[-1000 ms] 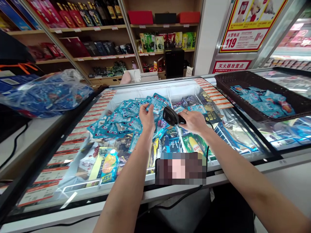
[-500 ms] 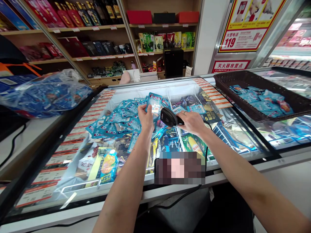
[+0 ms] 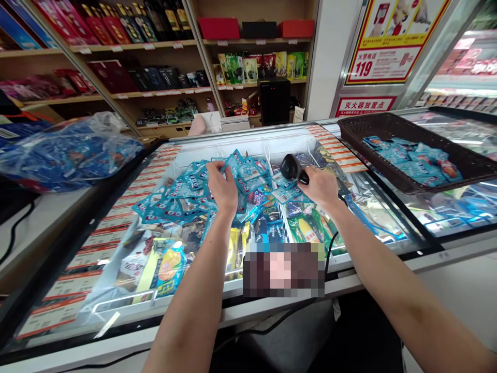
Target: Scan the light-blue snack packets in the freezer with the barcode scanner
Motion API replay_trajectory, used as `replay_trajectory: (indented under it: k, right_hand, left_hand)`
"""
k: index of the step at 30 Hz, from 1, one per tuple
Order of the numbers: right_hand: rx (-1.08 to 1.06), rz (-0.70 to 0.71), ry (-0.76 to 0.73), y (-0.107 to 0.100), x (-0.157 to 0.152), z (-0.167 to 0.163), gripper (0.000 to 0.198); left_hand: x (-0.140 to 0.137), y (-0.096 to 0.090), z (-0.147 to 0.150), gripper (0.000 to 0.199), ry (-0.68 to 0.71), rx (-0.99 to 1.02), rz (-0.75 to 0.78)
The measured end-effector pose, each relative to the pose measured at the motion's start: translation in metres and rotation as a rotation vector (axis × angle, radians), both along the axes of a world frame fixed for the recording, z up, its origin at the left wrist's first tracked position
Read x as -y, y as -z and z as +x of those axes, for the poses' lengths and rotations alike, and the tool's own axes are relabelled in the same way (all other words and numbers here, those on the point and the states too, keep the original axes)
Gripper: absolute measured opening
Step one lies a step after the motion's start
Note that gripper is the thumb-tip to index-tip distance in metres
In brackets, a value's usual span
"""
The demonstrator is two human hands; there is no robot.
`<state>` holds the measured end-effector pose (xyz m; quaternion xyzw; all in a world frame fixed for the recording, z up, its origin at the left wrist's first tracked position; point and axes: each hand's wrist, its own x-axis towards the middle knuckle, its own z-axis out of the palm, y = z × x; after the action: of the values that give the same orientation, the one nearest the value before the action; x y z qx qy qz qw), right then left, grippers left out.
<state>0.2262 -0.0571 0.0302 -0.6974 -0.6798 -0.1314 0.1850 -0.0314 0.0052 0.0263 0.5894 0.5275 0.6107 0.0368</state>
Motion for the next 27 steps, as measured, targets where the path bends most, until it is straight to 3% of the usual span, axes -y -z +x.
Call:
replay_trajectory:
  k: [6, 11, 15, 21, 27]
  right_hand:
    - [-0.06, 0.026, 0.092, 0.003, -0.006, 0.016, 0.034]
    - [-0.066, -0.009, 0.112, 0.002, -0.006, 0.014, 0.034]
    - [-0.077, 0.008, 0.114, 0.002, -0.005, 0.014, 0.035]
    - [-0.104, 0.035, 0.104, 0.003, -0.005, 0.016, 0.034]
    - [-0.095, 0.017, 0.107, 0.002, -0.005, 0.012, 0.032]
  left_hand:
    - [0.009, -0.002, -0.011, 0.034, -0.188, -0.375, -0.072]
    - [0.017, -0.008, 0.013, 0.026, 0.059, -0.534, -0.069]
    - [0.024, 0.0, 0.048, 0.04, 0.273, -0.631, -0.18]
    - [0.033, 0.017, 0.068, 0.071, 0.264, -0.749, -0.304]
    - [0.035, 0.016, 0.077, 0.081, 0.287, -0.718, -0.296]
